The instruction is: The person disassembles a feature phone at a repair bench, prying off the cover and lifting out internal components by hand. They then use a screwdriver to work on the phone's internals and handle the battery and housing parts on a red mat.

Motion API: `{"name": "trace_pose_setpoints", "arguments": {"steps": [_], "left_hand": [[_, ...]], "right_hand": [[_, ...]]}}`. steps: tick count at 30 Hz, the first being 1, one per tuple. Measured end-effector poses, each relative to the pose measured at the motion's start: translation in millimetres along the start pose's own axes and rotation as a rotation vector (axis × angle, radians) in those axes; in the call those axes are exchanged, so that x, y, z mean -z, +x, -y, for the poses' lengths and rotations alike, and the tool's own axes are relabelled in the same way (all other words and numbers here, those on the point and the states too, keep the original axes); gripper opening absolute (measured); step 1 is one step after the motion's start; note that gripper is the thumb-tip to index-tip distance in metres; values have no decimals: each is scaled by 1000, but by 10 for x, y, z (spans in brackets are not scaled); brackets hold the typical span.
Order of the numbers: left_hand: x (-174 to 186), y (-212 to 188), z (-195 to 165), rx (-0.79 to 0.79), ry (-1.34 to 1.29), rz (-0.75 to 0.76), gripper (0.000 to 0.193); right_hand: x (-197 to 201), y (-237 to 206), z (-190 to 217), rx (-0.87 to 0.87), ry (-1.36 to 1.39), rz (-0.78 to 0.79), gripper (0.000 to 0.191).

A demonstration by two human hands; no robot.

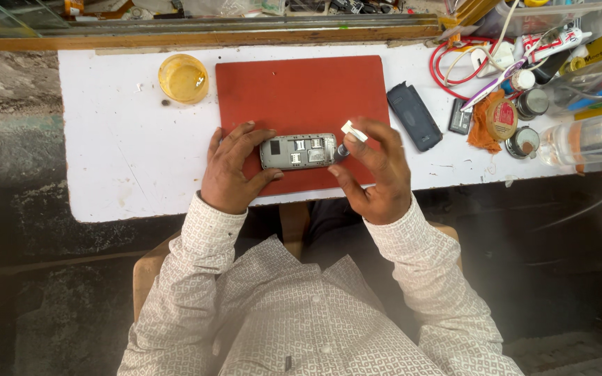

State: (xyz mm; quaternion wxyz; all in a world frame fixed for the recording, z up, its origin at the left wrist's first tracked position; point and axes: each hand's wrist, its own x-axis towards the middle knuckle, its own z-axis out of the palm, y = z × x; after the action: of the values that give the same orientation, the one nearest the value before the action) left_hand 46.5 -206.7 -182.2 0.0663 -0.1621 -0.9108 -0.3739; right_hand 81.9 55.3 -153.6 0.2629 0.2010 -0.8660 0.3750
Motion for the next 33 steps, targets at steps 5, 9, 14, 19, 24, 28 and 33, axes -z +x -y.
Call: {"name": "trace_pose_setpoints", "arguments": {"steps": [5, 9, 14, 19, 24, 28, 33], "left_hand": [[-5, -2, -4, -5, -9, -11, 66], [-5, 0, 0, -8, -14, -6, 68], [3, -6, 1, -2, 1, -3, 67], [4, -6, -3, -6, -4, -8, 66], [4, -7, 2, -12, -5, 0, 66], [1, -7, -1, -7, -7, -3, 66], [7, 1, -7, -16, -5, -8, 65]], "right_hand": [[-28, 48, -23, 95, 56, -84, 55], [18, 104, 18, 99, 145, -28, 54], [67, 155, 60, 150, 44, -46, 55], [53, 158, 91, 87, 65, -38, 55], [33, 137, 111, 89, 169, -20, 58], [23, 118, 90, 57, 88, -28, 59], [26, 76, 29, 40, 102, -16, 51]]}}
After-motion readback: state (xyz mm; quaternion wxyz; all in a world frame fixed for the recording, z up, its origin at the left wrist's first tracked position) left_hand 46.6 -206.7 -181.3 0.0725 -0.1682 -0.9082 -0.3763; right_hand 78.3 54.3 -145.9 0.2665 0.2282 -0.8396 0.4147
